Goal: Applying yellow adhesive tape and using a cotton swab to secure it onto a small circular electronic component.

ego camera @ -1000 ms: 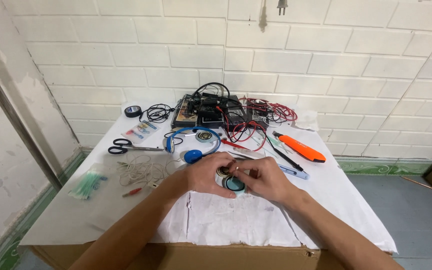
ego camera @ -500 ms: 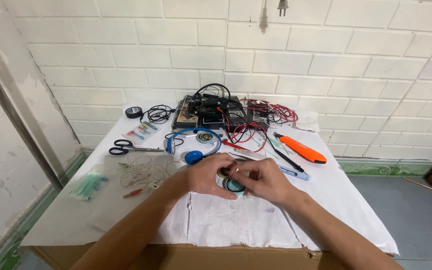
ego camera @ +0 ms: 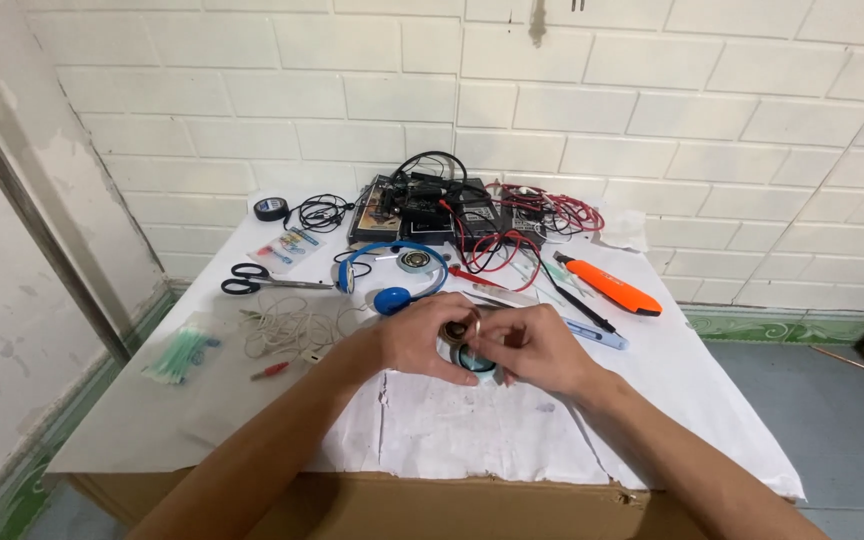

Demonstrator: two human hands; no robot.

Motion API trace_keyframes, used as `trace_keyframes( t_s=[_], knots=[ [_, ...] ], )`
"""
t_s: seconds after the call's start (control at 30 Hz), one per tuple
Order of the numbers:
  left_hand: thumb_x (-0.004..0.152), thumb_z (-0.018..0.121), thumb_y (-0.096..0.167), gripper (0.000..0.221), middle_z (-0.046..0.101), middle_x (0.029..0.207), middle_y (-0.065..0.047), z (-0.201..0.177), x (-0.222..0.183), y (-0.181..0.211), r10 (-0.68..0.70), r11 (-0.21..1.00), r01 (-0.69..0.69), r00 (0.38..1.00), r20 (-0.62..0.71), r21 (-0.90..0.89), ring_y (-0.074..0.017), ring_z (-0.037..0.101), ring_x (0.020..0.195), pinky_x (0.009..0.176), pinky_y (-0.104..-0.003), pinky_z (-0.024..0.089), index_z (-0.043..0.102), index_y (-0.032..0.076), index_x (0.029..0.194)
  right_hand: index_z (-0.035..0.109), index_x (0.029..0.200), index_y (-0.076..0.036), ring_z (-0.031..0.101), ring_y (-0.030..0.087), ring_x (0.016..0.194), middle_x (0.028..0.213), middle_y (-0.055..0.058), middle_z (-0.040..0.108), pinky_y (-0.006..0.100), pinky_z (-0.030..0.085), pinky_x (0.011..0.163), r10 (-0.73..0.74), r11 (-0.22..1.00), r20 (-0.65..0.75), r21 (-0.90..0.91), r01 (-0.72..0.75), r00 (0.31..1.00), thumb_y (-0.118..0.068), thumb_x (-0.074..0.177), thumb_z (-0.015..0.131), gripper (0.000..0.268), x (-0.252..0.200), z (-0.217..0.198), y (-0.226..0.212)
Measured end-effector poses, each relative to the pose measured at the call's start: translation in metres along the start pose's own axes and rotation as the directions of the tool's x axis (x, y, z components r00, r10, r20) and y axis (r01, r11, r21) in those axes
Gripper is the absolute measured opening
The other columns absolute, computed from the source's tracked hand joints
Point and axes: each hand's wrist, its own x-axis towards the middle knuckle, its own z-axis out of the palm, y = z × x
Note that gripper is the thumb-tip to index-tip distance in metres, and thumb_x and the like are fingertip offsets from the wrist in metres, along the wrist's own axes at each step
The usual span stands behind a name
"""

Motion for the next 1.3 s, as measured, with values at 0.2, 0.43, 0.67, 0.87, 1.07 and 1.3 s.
trace_keyframes(
  t_s=[0.2, 0.43, 0.67, 0.87, 1.07, 1.3],
  knots=[
    [0.067, 0.093, 0.042, 0.055, 0.063, 0.132, -0.014, 0.003, 0.0, -0.004, 0.042, 0.999, -0.041, 0.999, -0.017, 0.023, -0.0366, 0.059, 0.124, 0.109, -0.046, 0.047, 0.067, 0.003, 0.096, 0.081, 0.097, 0.001, 0.063, 0.016, 0.036, 0.065, 0.013, 0.077, 0.027, 0.052, 0.036, -0.052, 0.999, -0.01, -0.007, 0.051, 0.999, 0.004, 0.079, 0.073, 0.02, -0.003, 0.002, -0.014],
    [0.066, 0.093, 0.042, 0.054, 0.064, 0.128, -0.015, 0.0, -0.002, 0.0, 0.082, 0.996, -0.081, 0.996, -0.04, 0.023, -0.0386, 0.06, 0.121, 0.107, -0.049, 0.048, 0.063, 0.004, 0.091, 0.08, 0.098, 0.002, 0.064, 0.015, 0.037, 0.067, 0.015, 0.078, 0.026, 0.052, 0.037, -0.089, 0.996, -0.029, -0.012, 0.089, 0.996, 0.005, 0.08, 0.074, 0.019, -0.003, 0.003, -0.009],
    [0.068, 0.093, 0.041, 0.058, 0.061, 0.135, -0.015, -0.004, -0.003, 0.009, -0.001, 1.0, 0.001, 1.0, 0.001, 0.012, -0.0353, 0.056, 0.13, 0.111, -0.043, 0.046, 0.069, 0.004, 0.106, 0.081, 0.097, -0.002, 0.066, 0.016, 0.037, 0.071, 0.014, 0.08, 0.027, 0.053, 0.039, -0.079, 0.993, -0.072, -0.093, 0.072, 0.994, 0.0, 0.082, 0.077, 0.016, -0.001, 0.0, -0.006],
    [0.068, 0.093, 0.04, 0.058, 0.061, 0.135, -0.016, -0.001, -0.004, 0.008, 0.016, 1.0, -0.016, 1.0, 0.0, 0.013, -0.0368, 0.056, 0.13, 0.112, -0.045, 0.046, 0.069, 0.003, 0.105, 0.082, 0.096, 0.0, 0.068, 0.017, 0.041, 0.067, 0.014, 0.077, 0.027, 0.055, 0.041, -0.033, 0.999, -0.048, -0.005, 0.033, 0.998, 0.002, 0.078, 0.077, 0.018, -0.003, -0.001, -0.003],
    [0.067, 0.093, 0.041, 0.059, 0.061, 0.134, -0.016, -0.001, -0.004, 0.005, 0.037, 0.999, -0.037, 0.999, -0.024, -0.003, -0.037, 0.056, 0.129, 0.111, -0.045, 0.046, 0.07, 0.002, 0.105, 0.083, 0.099, -0.002, 0.068, 0.016, 0.04, 0.063, 0.015, 0.077, 0.027, 0.054, 0.041, -0.079, 0.994, -0.065, -0.077, 0.074, 0.995, 0.002, 0.081, 0.074, 0.02, -0.005, 0.003, -0.023],
    [0.064, 0.093, 0.046, 0.069, 0.063, 0.13, -0.02, 0.002, -0.005, -0.001, 0.108, 0.994, -0.105, 0.991, -0.076, 0.039, -0.0406, 0.059, 0.125, 0.11, -0.046, 0.048, 0.072, 0.002, 0.112, 0.083, 0.092, -0.004, 0.073, 0.025, 0.057, 0.069, 0.018, 0.076, 0.036, 0.058, 0.053, -0.15, 0.933, 0.108, -0.314, 0.177, 0.983, -0.01, 0.08, 0.08, 0.014, -0.003, -0.02, -0.03]
  ],
)
